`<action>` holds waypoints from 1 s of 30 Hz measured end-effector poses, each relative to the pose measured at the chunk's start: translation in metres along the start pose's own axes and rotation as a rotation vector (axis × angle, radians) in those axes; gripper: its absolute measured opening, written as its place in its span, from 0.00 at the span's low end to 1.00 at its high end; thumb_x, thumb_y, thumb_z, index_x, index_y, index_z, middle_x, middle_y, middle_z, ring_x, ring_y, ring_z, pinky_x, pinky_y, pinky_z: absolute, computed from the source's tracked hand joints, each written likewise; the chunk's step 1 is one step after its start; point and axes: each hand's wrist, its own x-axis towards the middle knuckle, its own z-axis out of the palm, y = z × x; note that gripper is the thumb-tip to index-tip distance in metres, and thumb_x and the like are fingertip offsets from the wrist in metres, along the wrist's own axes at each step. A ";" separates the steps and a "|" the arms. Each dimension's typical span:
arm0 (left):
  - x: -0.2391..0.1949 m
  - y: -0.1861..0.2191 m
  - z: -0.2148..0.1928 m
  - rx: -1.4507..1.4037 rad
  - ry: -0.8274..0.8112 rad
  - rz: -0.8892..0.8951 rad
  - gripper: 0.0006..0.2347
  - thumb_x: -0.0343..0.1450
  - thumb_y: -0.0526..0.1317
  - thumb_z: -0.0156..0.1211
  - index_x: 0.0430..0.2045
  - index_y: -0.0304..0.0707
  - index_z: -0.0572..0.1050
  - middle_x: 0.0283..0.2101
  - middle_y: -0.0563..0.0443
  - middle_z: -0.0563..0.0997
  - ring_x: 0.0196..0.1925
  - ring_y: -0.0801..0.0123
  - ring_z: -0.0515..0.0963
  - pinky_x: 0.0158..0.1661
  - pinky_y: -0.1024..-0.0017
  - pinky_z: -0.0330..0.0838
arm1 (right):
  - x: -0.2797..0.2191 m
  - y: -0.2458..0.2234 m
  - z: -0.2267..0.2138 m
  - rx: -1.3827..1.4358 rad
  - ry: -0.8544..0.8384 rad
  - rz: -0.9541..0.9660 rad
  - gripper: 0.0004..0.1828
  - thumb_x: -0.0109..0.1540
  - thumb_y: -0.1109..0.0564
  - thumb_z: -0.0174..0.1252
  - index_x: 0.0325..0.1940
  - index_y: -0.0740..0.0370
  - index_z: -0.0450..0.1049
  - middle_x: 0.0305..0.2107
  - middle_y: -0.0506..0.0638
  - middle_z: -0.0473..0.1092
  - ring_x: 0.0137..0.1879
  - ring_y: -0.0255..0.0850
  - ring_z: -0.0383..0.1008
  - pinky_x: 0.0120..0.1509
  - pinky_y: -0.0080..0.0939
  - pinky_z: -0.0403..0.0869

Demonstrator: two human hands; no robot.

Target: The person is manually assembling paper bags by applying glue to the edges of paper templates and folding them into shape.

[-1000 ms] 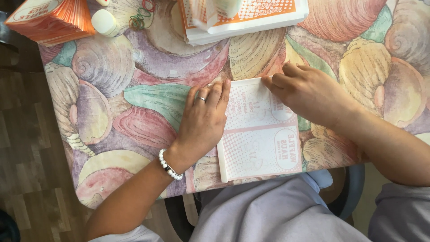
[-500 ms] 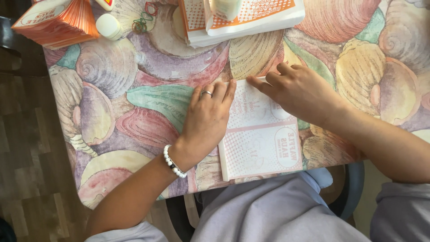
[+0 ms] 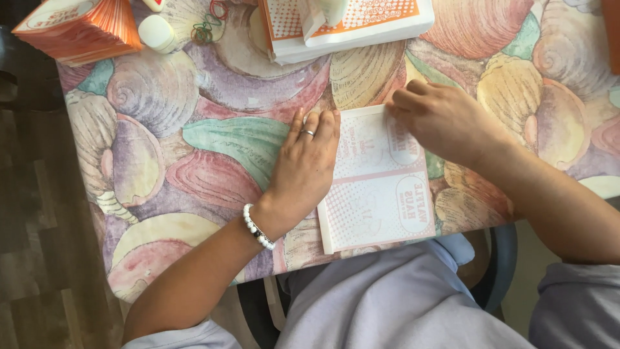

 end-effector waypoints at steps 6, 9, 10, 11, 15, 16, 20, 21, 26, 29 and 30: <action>0.002 0.005 0.001 0.110 -0.069 -0.056 0.20 0.72 0.31 0.49 0.61 0.27 0.68 0.55 0.41 0.73 0.57 0.56 0.73 0.61 0.67 0.71 | -0.027 0.027 -0.002 0.092 -0.205 0.164 0.11 0.64 0.60 0.59 0.45 0.44 0.82 0.36 0.36 0.72 0.43 0.34 0.69 0.43 0.33 0.78; 0.004 0.005 0.002 0.137 -0.044 -0.052 0.19 0.72 0.31 0.49 0.59 0.27 0.69 0.53 0.41 0.74 0.54 0.57 0.74 0.60 0.67 0.72 | -0.025 0.024 -0.014 0.041 -0.016 0.179 0.15 0.67 0.64 0.56 0.50 0.49 0.83 0.40 0.41 0.75 0.47 0.37 0.74 0.45 0.35 0.80; 0.005 0.005 0.002 0.150 -0.011 -0.045 0.17 0.72 0.31 0.49 0.57 0.28 0.71 0.51 0.42 0.76 0.51 0.59 0.75 0.58 0.68 0.73 | -0.022 0.020 -0.020 0.070 0.142 0.192 0.14 0.69 0.61 0.57 0.57 0.53 0.82 0.49 0.45 0.80 0.56 0.38 0.79 0.53 0.38 0.82; 0.004 0.004 0.003 0.152 -0.010 -0.047 0.17 0.72 0.31 0.49 0.57 0.28 0.71 0.51 0.42 0.76 0.51 0.59 0.75 0.58 0.68 0.73 | -0.010 0.006 -0.025 0.070 0.144 0.189 0.14 0.69 0.61 0.57 0.57 0.53 0.82 0.49 0.45 0.80 0.56 0.38 0.79 0.53 0.38 0.82; 0.004 -0.002 -0.004 -0.002 0.029 -0.062 0.16 0.71 0.28 0.48 0.53 0.27 0.75 0.50 0.39 0.77 0.51 0.53 0.78 0.60 0.48 0.62 | 0.033 -0.043 -0.010 0.224 0.232 0.054 0.15 0.62 0.67 0.52 0.49 0.64 0.80 0.49 0.54 0.74 0.55 0.46 0.76 0.47 0.43 0.83; 0.004 -0.004 -0.007 -0.154 0.036 -0.091 0.16 0.70 0.25 0.47 0.51 0.23 0.76 0.45 0.37 0.77 0.47 0.48 0.79 0.64 0.32 0.52 | 0.043 -0.054 0.004 0.208 0.316 -0.018 0.11 0.63 0.66 0.53 0.42 0.64 0.81 0.42 0.54 0.73 0.52 0.46 0.77 0.49 0.38 0.80; -0.011 -0.019 -0.004 -0.109 0.049 -0.092 0.20 0.64 0.28 0.55 0.53 0.26 0.75 0.49 0.38 0.78 0.52 0.48 0.79 0.65 0.31 0.49 | 0.025 -0.044 0.026 0.188 0.328 0.014 0.10 0.63 0.64 0.53 0.43 0.65 0.79 0.39 0.52 0.69 0.51 0.48 0.76 0.47 0.41 0.79; -0.013 -0.021 -0.002 -0.121 0.043 -0.079 0.20 0.65 0.29 0.54 0.53 0.26 0.75 0.48 0.39 0.77 0.50 0.49 0.79 0.65 0.31 0.48 | 0.016 -0.037 0.024 0.199 0.339 0.060 0.10 0.63 0.64 0.52 0.41 0.64 0.79 0.38 0.52 0.70 0.49 0.49 0.76 0.46 0.42 0.79; -0.008 -0.020 -0.004 -0.145 0.046 -0.060 0.21 0.66 0.29 0.53 0.56 0.27 0.74 0.48 0.40 0.77 0.47 0.51 0.80 0.65 0.32 0.49 | -0.027 -0.003 0.048 0.115 0.307 0.204 0.10 0.64 0.62 0.52 0.39 0.61 0.81 0.38 0.50 0.72 0.52 0.46 0.78 0.46 0.39 0.78; -0.007 -0.020 0.006 -0.064 0.053 -0.023 0.20 0.66 0.30 0.55 0.54 0.29 0.76 0.46 0.42 0.77 0.47 0.53 0.80 0.66 0.33 0.49 | -0.023 -0.004 0.038 0.090 0.230 0.260 0.12 0.64 0.63 0.51 0.36 0.61 0.82 0.36 0.51 0.75 0.50 0.43 0.78 0.48 0.35 0.79; -0.006 -0.020 0.006 -0.050 0.055 -0.016 0.20 0.66 0.30 0.54 0.54 0.28 0.76 0.46 0.41 0.77 0.46 0.53 0.80 0.67 0.33 0.49 | -0.014 -0.006 0.040 0.054 0.292 0.245 0.10 0.62 0.62 0.54 0.36 0.61 0.83 0.36 0.52 0.75 0.49 0.45 0.78 0.46 0.37 0.79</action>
